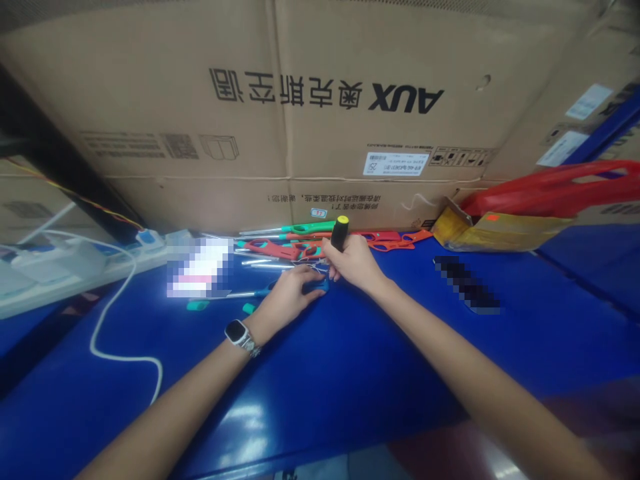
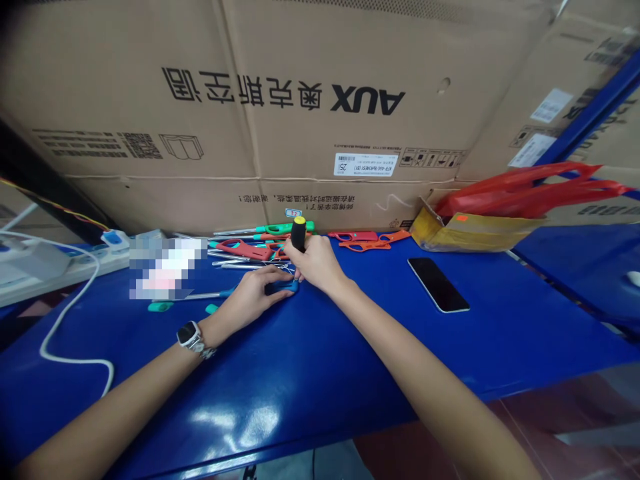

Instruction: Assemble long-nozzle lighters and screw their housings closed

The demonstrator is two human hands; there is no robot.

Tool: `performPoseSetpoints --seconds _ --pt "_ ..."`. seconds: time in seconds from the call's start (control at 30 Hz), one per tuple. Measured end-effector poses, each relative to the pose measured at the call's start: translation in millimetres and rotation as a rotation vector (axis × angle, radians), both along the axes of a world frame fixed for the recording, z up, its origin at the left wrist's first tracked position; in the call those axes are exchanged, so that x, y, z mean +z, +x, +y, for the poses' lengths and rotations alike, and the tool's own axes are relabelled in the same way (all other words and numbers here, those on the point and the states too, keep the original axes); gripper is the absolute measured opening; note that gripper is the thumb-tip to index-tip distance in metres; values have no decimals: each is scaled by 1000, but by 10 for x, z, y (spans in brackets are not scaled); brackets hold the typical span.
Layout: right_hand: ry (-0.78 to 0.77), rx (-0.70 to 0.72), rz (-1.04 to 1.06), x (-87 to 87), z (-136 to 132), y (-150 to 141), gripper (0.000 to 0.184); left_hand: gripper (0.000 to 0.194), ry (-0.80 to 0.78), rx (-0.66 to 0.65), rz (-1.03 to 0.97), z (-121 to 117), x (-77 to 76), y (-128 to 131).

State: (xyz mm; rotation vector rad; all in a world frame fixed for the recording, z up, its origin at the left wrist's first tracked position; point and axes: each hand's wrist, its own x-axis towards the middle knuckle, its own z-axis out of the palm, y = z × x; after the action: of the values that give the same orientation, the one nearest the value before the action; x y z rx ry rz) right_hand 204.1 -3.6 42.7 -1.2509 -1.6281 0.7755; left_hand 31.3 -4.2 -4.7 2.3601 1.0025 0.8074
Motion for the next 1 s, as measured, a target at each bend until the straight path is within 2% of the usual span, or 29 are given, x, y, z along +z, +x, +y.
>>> performPoseSetpoints --seconds 0.17,0.27,0.4,0.53,0.6,0.67,0.77,0.83,0.9,1.0 --pt "-54 -12 76 -31 -4 30 44 23 0 11 1 2 -2 -2" --pt "-33 3 57 -46 -3 29 43 23 -7 6 -10 9 7 -6" --pt "-25 28 37 -41 8 16 42 28 -14 18 -58 -4 97 3" --pt "-57 53 23 -13 8 3 43 13 -109 53 -116 24 200 76" --pt "-23 34 1 -14 8 -2 45 7 -192 64 -172 65 203 131" --pt "40 -10 -38 -21 13 -6 46 12 -237 93 -234 102 176 180" --pt "99 -41 -117 -6 15 4 44 16 -186 114 -252 112 129 220" --pt "111 1 -130 36 2 33 38 15 -138 106 -235 87 116 225" --pt "110 92 -55 93 -28 86 28 14 -128 107 -229 53 119 221" --pt "56 286 128 165 -80 195 35 14 -126 91 -216 12 131 211"
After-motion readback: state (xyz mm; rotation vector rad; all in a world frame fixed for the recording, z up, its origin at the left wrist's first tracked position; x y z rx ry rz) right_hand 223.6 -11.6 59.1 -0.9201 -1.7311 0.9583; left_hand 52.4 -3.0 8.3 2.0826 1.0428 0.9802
